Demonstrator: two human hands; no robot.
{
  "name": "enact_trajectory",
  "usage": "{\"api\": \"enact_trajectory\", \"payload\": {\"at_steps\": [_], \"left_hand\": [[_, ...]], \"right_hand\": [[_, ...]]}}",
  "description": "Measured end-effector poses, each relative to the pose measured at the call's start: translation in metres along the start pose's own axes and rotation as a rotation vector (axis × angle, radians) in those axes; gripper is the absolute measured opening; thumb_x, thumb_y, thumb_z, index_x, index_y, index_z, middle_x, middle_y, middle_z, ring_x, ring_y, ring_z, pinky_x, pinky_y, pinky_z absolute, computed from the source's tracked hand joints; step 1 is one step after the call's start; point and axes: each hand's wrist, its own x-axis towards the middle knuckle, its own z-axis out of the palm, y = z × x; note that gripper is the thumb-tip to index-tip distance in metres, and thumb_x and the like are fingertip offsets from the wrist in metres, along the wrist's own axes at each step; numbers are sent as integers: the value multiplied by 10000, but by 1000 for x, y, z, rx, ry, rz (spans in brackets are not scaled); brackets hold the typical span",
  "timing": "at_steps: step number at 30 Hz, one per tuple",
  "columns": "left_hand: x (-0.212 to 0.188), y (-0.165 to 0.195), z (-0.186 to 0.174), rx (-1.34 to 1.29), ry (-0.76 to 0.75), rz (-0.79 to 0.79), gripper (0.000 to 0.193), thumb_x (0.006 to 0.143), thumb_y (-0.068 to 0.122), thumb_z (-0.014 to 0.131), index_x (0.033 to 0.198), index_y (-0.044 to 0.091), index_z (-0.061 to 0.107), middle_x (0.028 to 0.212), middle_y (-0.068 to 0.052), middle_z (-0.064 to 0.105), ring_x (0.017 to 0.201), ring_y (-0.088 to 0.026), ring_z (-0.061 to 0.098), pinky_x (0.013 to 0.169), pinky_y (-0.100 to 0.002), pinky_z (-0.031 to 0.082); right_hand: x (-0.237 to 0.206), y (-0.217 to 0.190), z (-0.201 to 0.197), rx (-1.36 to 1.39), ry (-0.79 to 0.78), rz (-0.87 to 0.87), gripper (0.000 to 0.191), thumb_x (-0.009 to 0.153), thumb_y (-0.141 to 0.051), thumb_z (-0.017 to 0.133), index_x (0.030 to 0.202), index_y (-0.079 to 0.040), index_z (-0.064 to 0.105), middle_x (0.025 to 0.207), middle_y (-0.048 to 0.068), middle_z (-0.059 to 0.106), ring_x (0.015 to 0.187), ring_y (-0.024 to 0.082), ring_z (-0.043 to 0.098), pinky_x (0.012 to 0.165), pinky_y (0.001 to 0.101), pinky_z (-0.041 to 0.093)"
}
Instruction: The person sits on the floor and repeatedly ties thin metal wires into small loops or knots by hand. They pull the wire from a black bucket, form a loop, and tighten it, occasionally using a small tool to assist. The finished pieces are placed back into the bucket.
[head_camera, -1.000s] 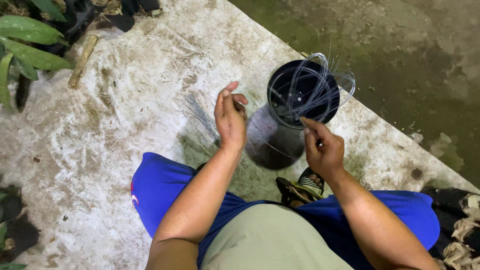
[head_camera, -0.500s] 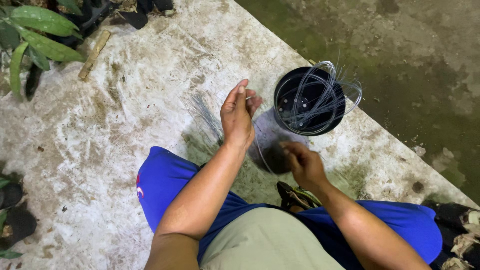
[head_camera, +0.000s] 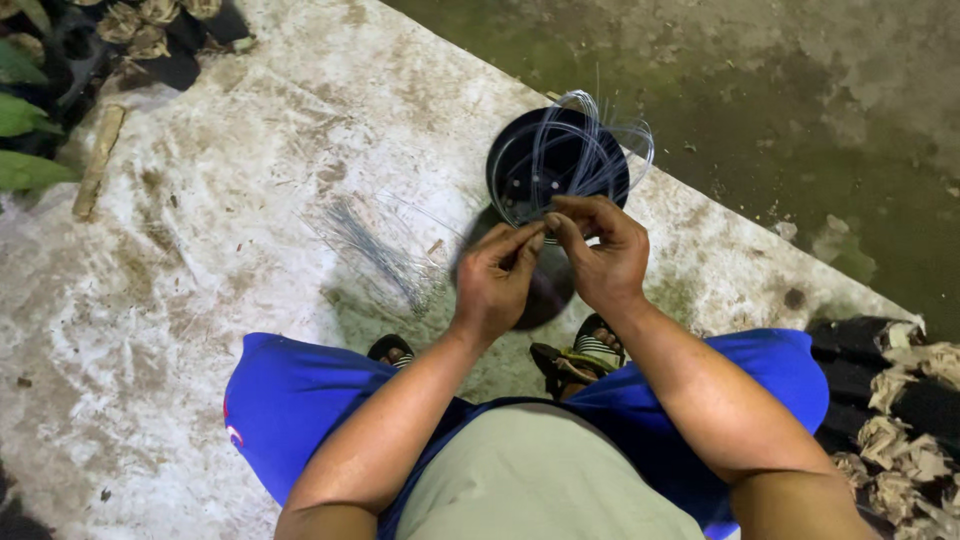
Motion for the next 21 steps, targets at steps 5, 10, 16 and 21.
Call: {"api": "enact_trajectory", "payload": {"at_steps": [5,10,16,21], "left_hand": [[0,0,0,-12,22,28,205,1018,136,688,1183,32,750,896,-57,689,747,-106,593,676,-238,477],[1,-13,1,-233,-72,-95,189,1036,145,671,1160,14,724,977,-38,733,875,-88,679,788,-219,552],[2,-22,2,-271,-84,-206,206,1022,141,671,1164,10,743,917,-19,731,841,-73,652,770,-217,539],[1,-26,4,-324,-68,-247,211,1020,141,680,1151,-7,753,882,-18,713,810,-60,619,745,-218,521]], "right_hand": [[-1,3,-2,150,-64,109,80,989,-44,731,1060,-19,760,976,23,681,769,54,584,666,201,475],[-2,11,-5,197,-140,-1,122,997,-25,748,1118,-17,761,1020,52,659,896,90,608,768,214,486],[-3,8,-7,108,-98,-107,386,943,40,760,1310,-45,676,1047,73,711,906,106,672,799,236,583],[-3,1,-7,-27,-63,-285,372,938,94,758,1285,-21,689,1046,111,743,920,141,719,794,257,606]]}}
